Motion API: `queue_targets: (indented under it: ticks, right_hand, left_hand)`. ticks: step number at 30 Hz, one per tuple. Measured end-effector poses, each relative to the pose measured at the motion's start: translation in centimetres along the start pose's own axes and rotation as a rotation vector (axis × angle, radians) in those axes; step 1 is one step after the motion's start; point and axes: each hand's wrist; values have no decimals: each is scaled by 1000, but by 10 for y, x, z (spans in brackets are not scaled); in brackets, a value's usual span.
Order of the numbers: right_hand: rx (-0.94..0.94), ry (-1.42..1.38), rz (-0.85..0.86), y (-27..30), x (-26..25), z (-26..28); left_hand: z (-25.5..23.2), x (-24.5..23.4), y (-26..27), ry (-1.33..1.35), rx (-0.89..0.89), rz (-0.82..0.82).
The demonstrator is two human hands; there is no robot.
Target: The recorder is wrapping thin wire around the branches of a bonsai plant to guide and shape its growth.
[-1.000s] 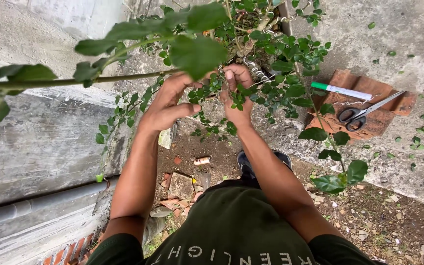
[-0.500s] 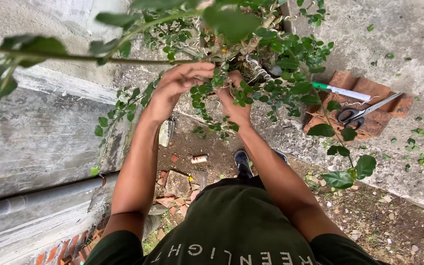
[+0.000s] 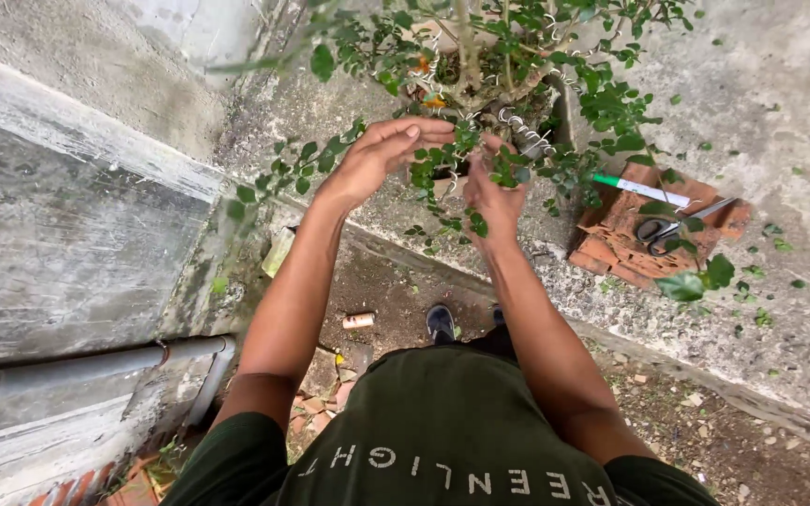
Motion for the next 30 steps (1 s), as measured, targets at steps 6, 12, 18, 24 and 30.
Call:
queue_targets:
  ticks: [6, 12, 18, 24, 30]
  right_hand:
    - [2, -40, -23, -15, -17, -21]
    - [7, 153, 23, -9, -2, -13]
    - [13, 204, 4, -23, -9, -13]
    - [-120, 249, 17, 12, 6, 17]
    - [13, 30, 148, 17, 2, 13]
  left_hand:
    - [14, 3, 3, -273, 281, -40]
    - [48, 11, -20, -284, 299, -121]
    - [58, 13, -27, -62, 394, -197]
    - [62, 23, -28, 5, 386, -202]
    - [83, 32, -37, 184, 393, -197]
Point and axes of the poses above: each hand's wrist, its own y-axis away from the middle knuckle, its own x-axis out of the palm, z = x × y, and after that the axes turned 11 degrees about -z, right-handed
